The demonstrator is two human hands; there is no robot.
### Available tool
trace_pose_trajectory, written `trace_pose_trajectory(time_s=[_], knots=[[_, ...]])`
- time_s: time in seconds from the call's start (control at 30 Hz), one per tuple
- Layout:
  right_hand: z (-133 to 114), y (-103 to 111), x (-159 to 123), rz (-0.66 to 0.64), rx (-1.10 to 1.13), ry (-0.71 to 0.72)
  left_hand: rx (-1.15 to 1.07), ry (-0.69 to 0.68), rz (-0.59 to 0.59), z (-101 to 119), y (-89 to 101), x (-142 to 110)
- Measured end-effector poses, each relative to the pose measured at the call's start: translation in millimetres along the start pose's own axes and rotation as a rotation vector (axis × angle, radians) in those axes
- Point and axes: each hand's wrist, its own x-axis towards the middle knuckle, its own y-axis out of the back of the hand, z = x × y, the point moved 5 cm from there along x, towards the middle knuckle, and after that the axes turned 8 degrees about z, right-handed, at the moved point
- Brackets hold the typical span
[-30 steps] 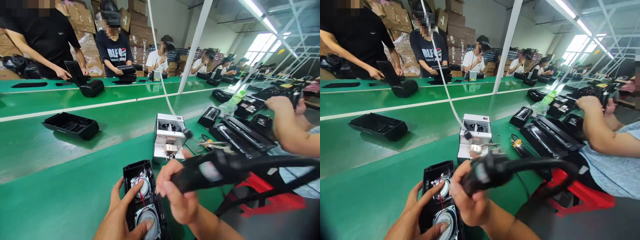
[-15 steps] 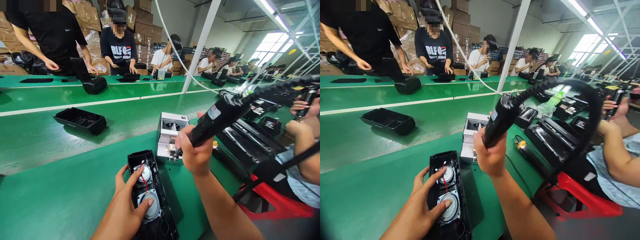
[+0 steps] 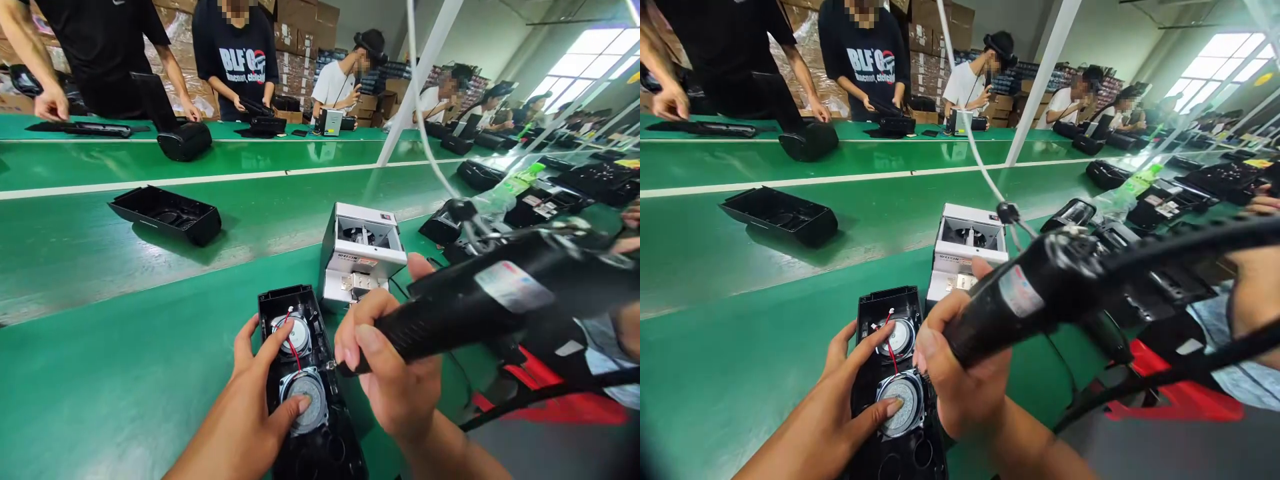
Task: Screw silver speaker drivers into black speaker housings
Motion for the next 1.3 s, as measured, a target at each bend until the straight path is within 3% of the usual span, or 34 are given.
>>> trace_pose_trajectory(time_s=[0.17, 0.57, 0.83, 1.07, 1.2, 1.3], knots=[[18.0, 9.5, -1.5, -0.016, -0.031, -0.060, 0.025, -0.020, 0.010, -5.2, 2.7, -1.0], [38.7, 17.5, -6.9, -0.072, -0.100, -0.073, 0.009, 0.025, 0.047, 10.7, 5.1, -6.2], [36.0, 9.9, -15.4, -0.158, -0.158, -0.066, 0.013, 0.013, 0.013, 7.1, 5.3, -3.3], [37.6, 4.9, -12.5, -0.160, -0.065, -0.065, -0.018, -0.014, 0.077, 15.8, 6.2, -3.4], [35.0, 2.7, -11.5, -0.128, -0.145, 0.004, -0.004, -0.029, 0.081, 12.0, 5.6, -2.3], [37.5, 3.3, -9.1, -0.058, -0.245, -0.035, 0.000, -0.040, 0.130, 8.2, 7.9, 0.0]])
